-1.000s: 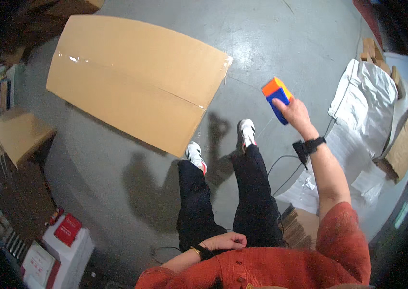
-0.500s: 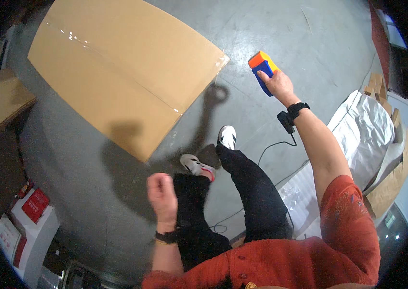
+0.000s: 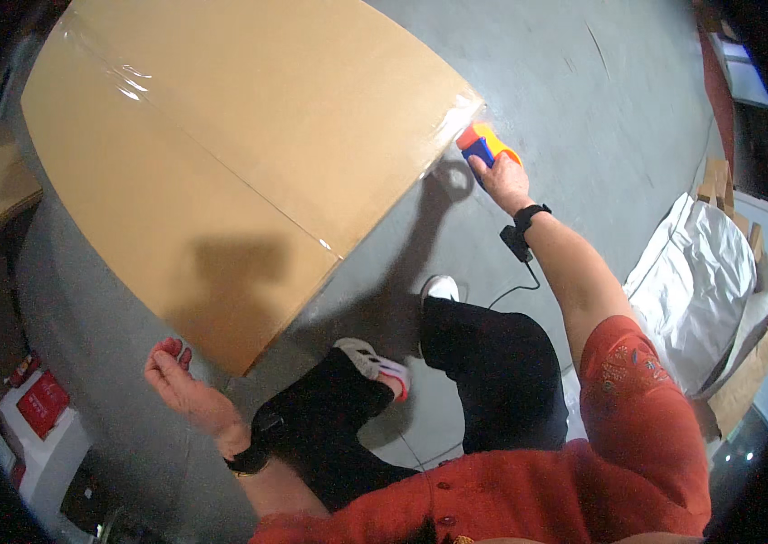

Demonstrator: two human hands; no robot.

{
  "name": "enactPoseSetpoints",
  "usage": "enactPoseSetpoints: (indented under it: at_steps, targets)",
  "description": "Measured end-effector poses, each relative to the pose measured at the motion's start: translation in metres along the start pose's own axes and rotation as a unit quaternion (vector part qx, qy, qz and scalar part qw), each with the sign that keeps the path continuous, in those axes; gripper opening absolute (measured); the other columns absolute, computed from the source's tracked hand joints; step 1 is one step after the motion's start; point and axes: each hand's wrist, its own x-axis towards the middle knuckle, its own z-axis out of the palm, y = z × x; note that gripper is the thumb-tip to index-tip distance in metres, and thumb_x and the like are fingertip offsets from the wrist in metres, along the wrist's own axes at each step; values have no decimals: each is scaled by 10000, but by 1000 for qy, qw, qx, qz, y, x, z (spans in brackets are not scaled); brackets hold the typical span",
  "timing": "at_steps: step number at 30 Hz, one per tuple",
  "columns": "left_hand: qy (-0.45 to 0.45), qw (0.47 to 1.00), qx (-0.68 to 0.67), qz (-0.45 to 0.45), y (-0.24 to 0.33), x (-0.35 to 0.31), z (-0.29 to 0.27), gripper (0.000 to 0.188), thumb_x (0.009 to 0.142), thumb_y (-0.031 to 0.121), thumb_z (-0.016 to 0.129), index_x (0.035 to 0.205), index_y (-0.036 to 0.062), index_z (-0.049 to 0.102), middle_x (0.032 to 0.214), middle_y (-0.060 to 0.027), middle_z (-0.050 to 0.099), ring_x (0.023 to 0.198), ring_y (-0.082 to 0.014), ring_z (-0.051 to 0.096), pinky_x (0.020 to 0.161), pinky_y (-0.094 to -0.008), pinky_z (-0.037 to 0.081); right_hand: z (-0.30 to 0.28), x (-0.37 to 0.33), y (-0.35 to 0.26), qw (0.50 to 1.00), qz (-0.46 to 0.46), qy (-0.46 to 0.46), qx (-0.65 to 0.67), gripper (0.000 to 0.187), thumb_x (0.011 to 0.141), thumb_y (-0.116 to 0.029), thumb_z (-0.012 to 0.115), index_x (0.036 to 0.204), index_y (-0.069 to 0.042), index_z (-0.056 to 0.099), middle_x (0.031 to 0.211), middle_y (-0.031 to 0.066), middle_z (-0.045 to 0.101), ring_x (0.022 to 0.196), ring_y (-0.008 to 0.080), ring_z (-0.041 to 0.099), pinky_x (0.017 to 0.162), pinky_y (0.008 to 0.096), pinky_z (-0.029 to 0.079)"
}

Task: The person is using a tape dispenser to seal cardboard boxes in a warehouse or factory setting.

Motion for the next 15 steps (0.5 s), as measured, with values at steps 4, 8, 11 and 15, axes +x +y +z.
enactPoseSetpoints:
  at_steps: [4, 8, 11, 15]
  targets:
    - [-7, 995, -103, -12, -24, 21, 7, 284, 1092, 286, 484, 1127, 16, 566, 1017, -71, 618, 945, -179, 603, 876, -342, 484, 36, 23, 7, 997, -55, 28, -44, 694, 921, -675, 589, 1007, 12, 643, 910, 239, 734, 862, 395, 729, 749, 492, 567]
    - [-18, 995, -97, 6, -31, 41, 9, 257, 1068, 287, 516, 1073, 42, 593, 994, -51, 629, 908, -162, 613, 813, -309, 489, 54, 39, 7, 997, -54, 24, -45, 671, 928, -655, 601, 1033, 7, 626, 947, 242, 734, 901, 399, 726, 788, 501, 559]
    - [-54, 997, -61, -16, -34, 52, 3, 257, 1070, 281, 548, 1093, 26, 573, 920, -36, 620, 839, -116, 578, 778, -290, 479, 63, 43, 3, 999, -40, 5, -18, 638, 943, -593, 606, 1085, 29, 597, 1010, 287, 715, 976, 432, 709, 851, 510, 553]
    - [-101, 984, -143, -43, -42, 62, 0, 204, 1044, 229, 601, 1061, 28, 569, 896, -19, 629, 800, -88, 569, 760, -263, 468, 80, 54, 1, 999, -37, 19, -24, 604, 947, -550, 622, 1098, 33, 570, 1009, 296, 711, 985, 435, 707, 865, 515, 555]
